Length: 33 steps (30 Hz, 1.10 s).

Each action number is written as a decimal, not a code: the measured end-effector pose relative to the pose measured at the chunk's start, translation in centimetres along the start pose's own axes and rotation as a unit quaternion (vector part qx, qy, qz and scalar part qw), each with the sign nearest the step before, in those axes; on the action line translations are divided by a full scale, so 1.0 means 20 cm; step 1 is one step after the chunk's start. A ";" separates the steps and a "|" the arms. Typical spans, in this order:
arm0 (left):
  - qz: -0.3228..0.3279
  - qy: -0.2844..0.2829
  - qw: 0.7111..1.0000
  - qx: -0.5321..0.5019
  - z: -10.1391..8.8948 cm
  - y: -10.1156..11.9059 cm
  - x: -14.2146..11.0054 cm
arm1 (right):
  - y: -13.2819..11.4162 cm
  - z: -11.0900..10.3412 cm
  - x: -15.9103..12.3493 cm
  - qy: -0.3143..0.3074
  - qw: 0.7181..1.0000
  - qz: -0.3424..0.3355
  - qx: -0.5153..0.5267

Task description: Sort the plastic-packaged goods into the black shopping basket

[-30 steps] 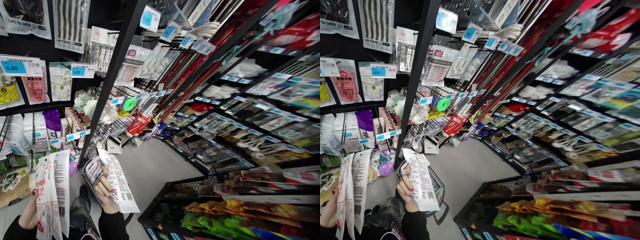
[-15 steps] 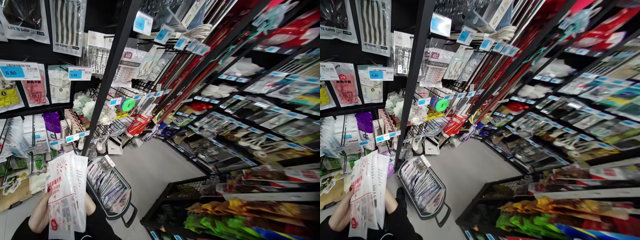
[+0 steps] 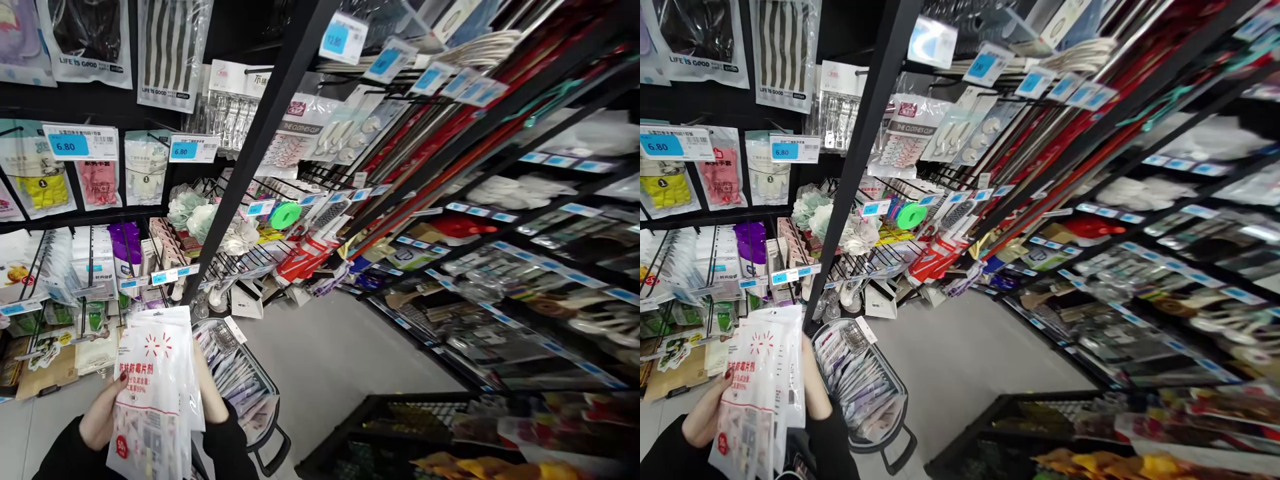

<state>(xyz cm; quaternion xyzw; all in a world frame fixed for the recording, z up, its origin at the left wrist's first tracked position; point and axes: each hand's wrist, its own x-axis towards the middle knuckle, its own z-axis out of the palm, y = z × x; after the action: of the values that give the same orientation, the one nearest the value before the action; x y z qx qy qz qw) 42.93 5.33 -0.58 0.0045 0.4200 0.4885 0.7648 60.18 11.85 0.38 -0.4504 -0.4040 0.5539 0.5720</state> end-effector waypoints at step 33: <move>0.114 -0.059 0.991 0.035 0.01 0.06 0.02 | -0.23 0.01 -0.28 -0.007 0.994 0.073 0.077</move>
<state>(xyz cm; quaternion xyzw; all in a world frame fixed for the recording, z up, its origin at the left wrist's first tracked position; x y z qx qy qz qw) 42.19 6.36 -0.20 0.1078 0.3872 0.5567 0.7270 60.95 6.40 4.97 -0.4294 -0.3303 0.6268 0.5599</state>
